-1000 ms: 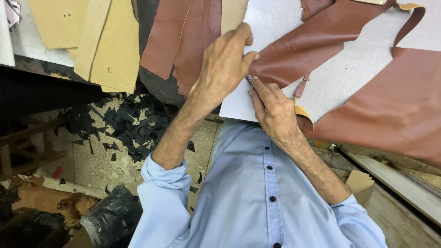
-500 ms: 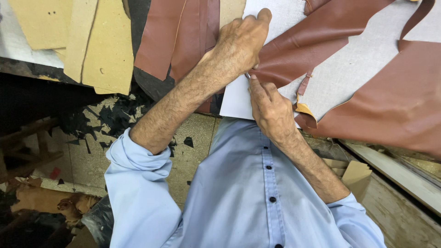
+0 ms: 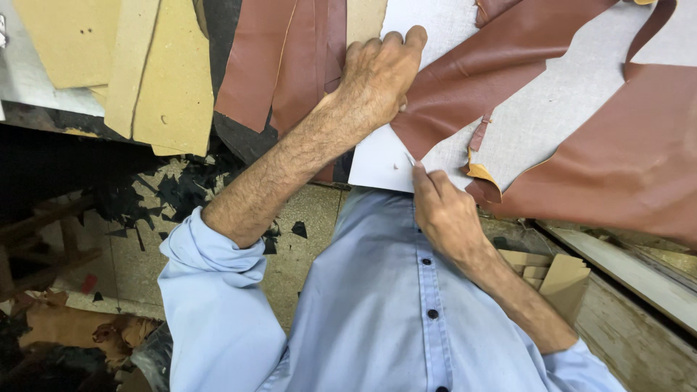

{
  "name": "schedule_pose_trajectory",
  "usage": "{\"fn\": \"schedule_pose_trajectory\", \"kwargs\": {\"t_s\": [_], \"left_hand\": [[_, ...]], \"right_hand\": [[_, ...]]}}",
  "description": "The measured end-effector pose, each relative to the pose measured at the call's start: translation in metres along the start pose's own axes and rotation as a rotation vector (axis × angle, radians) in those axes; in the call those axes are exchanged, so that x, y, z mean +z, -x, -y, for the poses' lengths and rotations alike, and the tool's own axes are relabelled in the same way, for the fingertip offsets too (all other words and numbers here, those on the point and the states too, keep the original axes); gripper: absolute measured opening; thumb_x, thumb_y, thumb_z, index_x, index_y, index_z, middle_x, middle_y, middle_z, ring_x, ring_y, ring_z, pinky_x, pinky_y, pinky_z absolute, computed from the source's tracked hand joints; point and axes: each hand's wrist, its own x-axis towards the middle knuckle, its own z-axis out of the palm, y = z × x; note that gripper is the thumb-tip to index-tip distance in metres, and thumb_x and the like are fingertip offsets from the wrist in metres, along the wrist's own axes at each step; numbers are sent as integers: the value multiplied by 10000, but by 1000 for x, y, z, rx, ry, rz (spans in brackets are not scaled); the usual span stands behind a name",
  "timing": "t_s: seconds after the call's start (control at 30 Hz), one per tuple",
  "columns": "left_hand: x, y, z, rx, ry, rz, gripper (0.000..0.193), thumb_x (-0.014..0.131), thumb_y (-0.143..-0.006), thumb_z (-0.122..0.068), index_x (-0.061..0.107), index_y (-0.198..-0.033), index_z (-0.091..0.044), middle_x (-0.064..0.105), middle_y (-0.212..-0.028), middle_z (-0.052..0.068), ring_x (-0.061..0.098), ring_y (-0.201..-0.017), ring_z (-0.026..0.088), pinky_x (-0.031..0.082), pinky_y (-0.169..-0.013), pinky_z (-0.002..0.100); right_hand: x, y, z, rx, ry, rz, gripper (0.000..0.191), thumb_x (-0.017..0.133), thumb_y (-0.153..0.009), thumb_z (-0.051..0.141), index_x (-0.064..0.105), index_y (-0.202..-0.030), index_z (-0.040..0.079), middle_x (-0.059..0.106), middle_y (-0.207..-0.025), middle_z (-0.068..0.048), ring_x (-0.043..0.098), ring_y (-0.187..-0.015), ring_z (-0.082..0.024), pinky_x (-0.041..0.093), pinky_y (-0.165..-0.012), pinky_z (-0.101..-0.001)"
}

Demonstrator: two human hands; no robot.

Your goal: The person uses a utility knife to cut brown leather pieces on a white worktable, following cardboard templates. They repeatedly place templates, trace and cut the leather, remove cut pieces, and reposition the leather and templates to continue cutting.

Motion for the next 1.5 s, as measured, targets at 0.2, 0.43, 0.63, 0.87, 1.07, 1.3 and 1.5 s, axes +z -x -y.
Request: {"fn": "schedule_pose_trajectory", "kwargs": {"t_s": [0.2,0.43,0.63,0.87,1.07,1.3,1.5], "left_hand": [[-26,20,-12,65,53,-99,573,871,-712,-39,591,-1202,56,653,-867,180,655,-775,294,463,-729,511],[-30,19,-51,114,25,-203,280,869,-761,-132,649,-900,-28,618,-956,177,589,-840,290,424,-771,460],[-50,57,-33,-153,867,336,229,769,-868,-76,549,-892,-17,563,-826,129,494,-741,159,447,-606,366],[-80,82,-12,-361,632,315,390,792,-825,-246,585,-1105,-72,660,-812,-11,678,-738,100,538,-651,314],[-93,88,-6,-518,554,307,238,811,-866,-254,687,-842,-53,570,-620,41,533,-566,137,454,-531,345],[-76,101,7,-466,694,24,255,821,-870,-242,666,-832,-44,617,-653,-4,541,-587,44,461,-515,260],[-71,99,10,-575,710,5,176,770,-923,-232,754,-1000,-74,647,-638,6,489,-516,53,365,-472,277]], "right_hand": [[-33,38,-14,189,-216,-280,290,703,-1007,-55,636,-1287,-23,696,-1041,-128,709,-861,-189,600,-722,-337],[-18,53,-48,572,-828,-386,399,713,-979,-31,547,-1342,-43,665,-1007,-50,650,-929,-75,556,-822,-219],[-15,67,-66,654,-943,-523,317,695,-995,-40,601,-1298,-35,650,-1004,-31,588,-908,-58,510,-792,-200],[-51,11,-106,462,-247,-444,297,760,-1020,67,636,-1279,-9,751,-1027,-122,669,-832,-141,562,-740,-300],[-84,-90,-165,21,156,-480,473,778,-912,34,570,-1324,-72,622,-1342,-273,698,-1039,-386,600,-821,-434],[-95,-86,-147,290,-28,-205,288,669,-995,40,650,-1279,-1,676,-1169,-181,698,-923,-349,561,-741,-445],[-61,-30,-147,158,31,-174,216,756,-898,50,674,-1087,-13,680,-1069,-177,697,-864,-337,566,-704,-405]]}}
